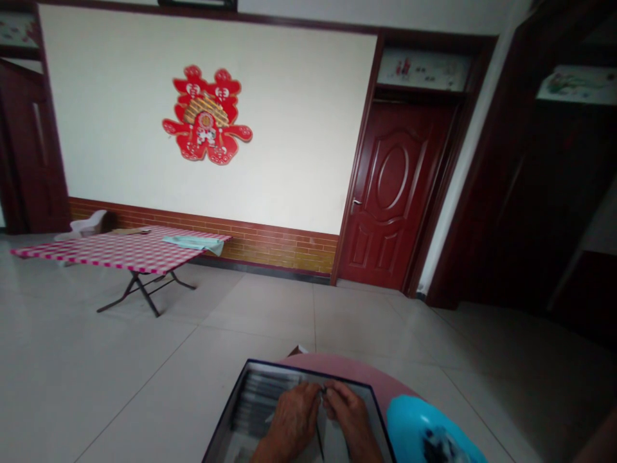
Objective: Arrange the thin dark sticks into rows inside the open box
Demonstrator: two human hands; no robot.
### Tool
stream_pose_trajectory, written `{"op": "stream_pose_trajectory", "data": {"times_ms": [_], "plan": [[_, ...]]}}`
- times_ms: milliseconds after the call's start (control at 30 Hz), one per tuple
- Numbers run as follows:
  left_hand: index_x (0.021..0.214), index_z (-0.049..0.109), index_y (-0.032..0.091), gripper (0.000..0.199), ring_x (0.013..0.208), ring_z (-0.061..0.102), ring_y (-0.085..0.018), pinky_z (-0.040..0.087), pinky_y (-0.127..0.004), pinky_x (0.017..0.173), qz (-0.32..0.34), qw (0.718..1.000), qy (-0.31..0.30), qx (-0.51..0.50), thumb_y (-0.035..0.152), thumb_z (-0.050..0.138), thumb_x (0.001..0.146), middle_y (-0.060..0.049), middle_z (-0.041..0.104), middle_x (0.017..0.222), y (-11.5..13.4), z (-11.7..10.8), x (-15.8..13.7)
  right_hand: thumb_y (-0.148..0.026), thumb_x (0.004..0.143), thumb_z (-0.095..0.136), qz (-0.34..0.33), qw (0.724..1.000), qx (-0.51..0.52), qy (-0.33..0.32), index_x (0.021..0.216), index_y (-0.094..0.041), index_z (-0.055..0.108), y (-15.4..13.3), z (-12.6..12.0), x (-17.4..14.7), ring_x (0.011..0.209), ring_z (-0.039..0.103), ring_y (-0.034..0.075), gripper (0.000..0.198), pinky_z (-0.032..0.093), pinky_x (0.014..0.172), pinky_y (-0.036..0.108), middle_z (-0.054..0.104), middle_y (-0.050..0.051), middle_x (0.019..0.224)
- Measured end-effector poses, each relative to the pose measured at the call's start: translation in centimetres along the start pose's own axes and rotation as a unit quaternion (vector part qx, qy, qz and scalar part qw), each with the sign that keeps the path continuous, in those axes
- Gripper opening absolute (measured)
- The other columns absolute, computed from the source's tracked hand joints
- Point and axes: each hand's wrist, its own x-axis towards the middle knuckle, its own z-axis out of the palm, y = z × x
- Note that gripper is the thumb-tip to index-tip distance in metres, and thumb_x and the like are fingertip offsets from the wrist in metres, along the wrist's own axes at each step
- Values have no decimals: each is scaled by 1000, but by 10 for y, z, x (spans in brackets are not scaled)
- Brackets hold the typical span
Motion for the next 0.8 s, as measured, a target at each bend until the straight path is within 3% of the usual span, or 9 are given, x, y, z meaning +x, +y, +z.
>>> {"op": "stream_pose_trajectory", "data": {"times_ms": [333, 600, 800], "plan": [[106, 60, 22, 28, 81, 66, -19, 51, -27, 72, -22, 999, -26, -12, 17, 37, 90, -6, 70, 89, 2, -3, -1, -37, 71, 58, -16, 999, -34, -10, 81, -17, 73, 5, -1, 1, 67, 62, 21, 27, 50, 60, 29, 72, 6, 77], [97, 63, 20, 24, 75, 64, -19, 50, -27, 69, -25, 1000, 11, 5, 18, 40, 90, -7, 66, 86, 0, -1, -4, -37, 69, 59, -31, 997, -59, -25, 85, -17, 75, 0, -2, 0, 80, 66, 25, 31, 52, 70, 33, 75, 9, 87], [90, 66, 22, 21, 78, 60, -19, 45, -27, 71, -49, 996, -47, 56, 18, 45, 91, -4, 65, 84, 7, -13, 3, -33, 66, 60, -15, 998, -47, -37, 84, -17, 75, 2, -4, 1, 74, 65, 24, 29, 51, 65, 32, 74, 7, 81]]}}
